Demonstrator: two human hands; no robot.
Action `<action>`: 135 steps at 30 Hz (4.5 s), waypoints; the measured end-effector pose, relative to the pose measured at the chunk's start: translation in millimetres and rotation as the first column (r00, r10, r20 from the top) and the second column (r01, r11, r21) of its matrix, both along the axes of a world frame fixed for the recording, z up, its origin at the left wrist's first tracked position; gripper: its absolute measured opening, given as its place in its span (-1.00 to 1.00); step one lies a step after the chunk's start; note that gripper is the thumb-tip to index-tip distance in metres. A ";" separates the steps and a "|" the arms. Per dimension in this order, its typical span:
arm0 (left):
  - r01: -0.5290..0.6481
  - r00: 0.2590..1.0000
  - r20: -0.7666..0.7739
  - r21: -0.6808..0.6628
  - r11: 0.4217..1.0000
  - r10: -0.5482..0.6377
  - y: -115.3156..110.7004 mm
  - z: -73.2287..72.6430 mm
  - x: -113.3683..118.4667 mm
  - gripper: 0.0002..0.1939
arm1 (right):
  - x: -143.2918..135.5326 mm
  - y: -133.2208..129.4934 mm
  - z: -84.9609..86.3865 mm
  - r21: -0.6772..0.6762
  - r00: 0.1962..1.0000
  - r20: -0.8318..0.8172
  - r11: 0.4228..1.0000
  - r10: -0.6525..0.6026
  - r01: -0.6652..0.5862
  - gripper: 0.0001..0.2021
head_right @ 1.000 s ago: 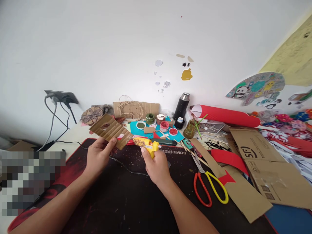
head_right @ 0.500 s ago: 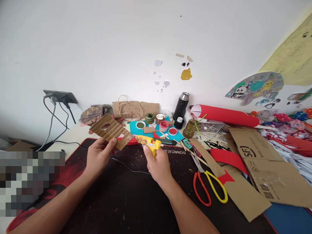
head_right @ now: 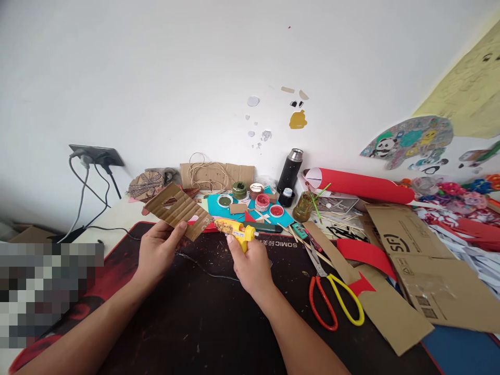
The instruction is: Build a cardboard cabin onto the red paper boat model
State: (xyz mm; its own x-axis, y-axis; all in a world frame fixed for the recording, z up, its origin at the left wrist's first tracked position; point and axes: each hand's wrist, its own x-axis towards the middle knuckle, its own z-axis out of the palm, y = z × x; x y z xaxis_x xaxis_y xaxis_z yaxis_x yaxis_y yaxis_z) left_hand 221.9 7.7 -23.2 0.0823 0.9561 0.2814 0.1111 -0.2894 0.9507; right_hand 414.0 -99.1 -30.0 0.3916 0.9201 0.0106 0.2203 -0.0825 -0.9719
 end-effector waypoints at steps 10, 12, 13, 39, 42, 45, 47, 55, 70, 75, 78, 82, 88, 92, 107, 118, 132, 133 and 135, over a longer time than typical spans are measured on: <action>-0.015 1.000 0.013 -0.009 1.000 0.015 1.1 -1.3 -1.1 -0.66 | 0.3 0.6 2.4 0.016 0.995 -0.104 1.000 -0.008 0.010 -0.39; -0.018 1.000 0.019 -0.012 1.000 0.019 1.8 -1.9 -1.6 -0.66 | -0.3 0.3 0.9 0.014 0.997 -0.081 1.000 -0.001 0.003 -0.39; -0.018 1.000 0.021 -0.014 1.000 0.018 2.1 -2.1 -1.9 -0.65 | -0.4 0.2 0.1 0.013 0.998 -0.063 1.000 0.003 -0.002 -0.39; -0.008 0.998 0.067 -0.054 0.999 0.011 6.9 -1.2 -4.5 -0.62 | -1.8 0.9 -1.3 -0.050 0.996 -0.059 0.996 0.065 -0.068 -0.44; 0.085 0.989 0.132 -0.102 0.991 -0.071 12.9 -4.3 -6.1 -0.58 | -0.5 1.9 0.0 -0.035 0.991 -0.123 0.998 0.044 -0.049 -0.46; 0.190 0.966 0.215 -0.217 0.958 -0.143 17.3 -5.4 -5.5 -0.50 | 2.8 3.2 4.0 0.010 0.979 -0.198 0.999 0.045 -0.044 -0.43; 0.276 0.949 0.237 -0.311 0.910 -0.207 18.6 -3.8 -5.2 -0.44 | 5.3 3.8 6.6 0.044 0.966 -0.254 0.998 0.051 -0.041 -0.42; 0.506 0.801 -0.046 -0.480 0.717 -0.596 23.9 3.0 -13.6 -0.39 | 5.9 1.4 9.8 0.108 0.946 -0.306 0.991 0.111 -0.081 -0.37; 0.567 0.671 -0.150 -0.528 0.633 -0.726 20.7 10.2 -19.2 -0.54 | 3.5 0.7 -0.5 0.022 1.000 0.016 0.999 0.025 -0.025 -0.40; 0.613 0.657 -0.073 -0.527 0.588 -0.750 15.8 9.4 -17.1 -0.60 | 5.8 -0.1 -4.9 0.018 0.995 0.096 1.000 0.020 -0.022 -0.41; 0.621 0.671 -0.023 -0.529 0.578 -0.741 12.3 11.1 -15.1 -0.65 | 5.6 -1.0 -2.6 0.016 0.995 0.094 1.000 0.019 -0.020 -0.41; 0.604 0.690 -0.022 -0.534 0.592 -0.724 10.2 13.4 -13.6 -0.68 | 4.4 -2.4 1.0 0.022 0.996 0.090 1.000 0.014 -0.016 -0.39; 0.617 0.683 -0.012 -0.525 0.586 -0.730 9.5 15.4 -13.7 -0.63 | 3.3 -3.4 2.4 -0.001 0.990 0.141 1.000 0.023 -0.023 -0.34; 0.623 0.676 -0.007 -0.529 0.576 -0.737 10.0 13.5 -14.7 -0.61 | 3.6 -2.9 3.1 -0.005 0.987 0.162 1.000 0.019 -0.019 -0.33; 0.578 0.686 -0.118 -0.511 0.636 -0.718 9.6 16.5 -13.3 -0.61 | 2.1 -4.6 3.7 0.012 0.995 0.096 1.000 -0.003 0.001 -0.40; 0.564 0.684 -0.154 -0.508 0.651 -0.713 9.7 17.9 -13.5 -0.58 | 2.2 -4.2 3.0 0.001 0.994 0.110 1.000 -0.001 0.001 -0.40; 0.550 0.751 -0.050 -0.506 0.665 -0.659 13.1 14.8 -13.9 -0.59 | 3.2 2.3 6.4 0.077 0.943 -0.315 0.993 0.105 -0.085 -0.41; 0.543 0.770 -0.023 -0.502 0.673 -0.638 13.5 14.9 -14.6 -0.58 | 4.8 3.0 8.3 0.099 0.920 -0.375 0.991 0.116 -0.084 -0.42; 0.545 0.796 0.051 -0.494 0.677 -0.604 12.4 15.6 -16.2 -0.54 | 8.1 4.3 11.1 0.150 0.876 -0.467 0.987 0.119 -0.054 -0.44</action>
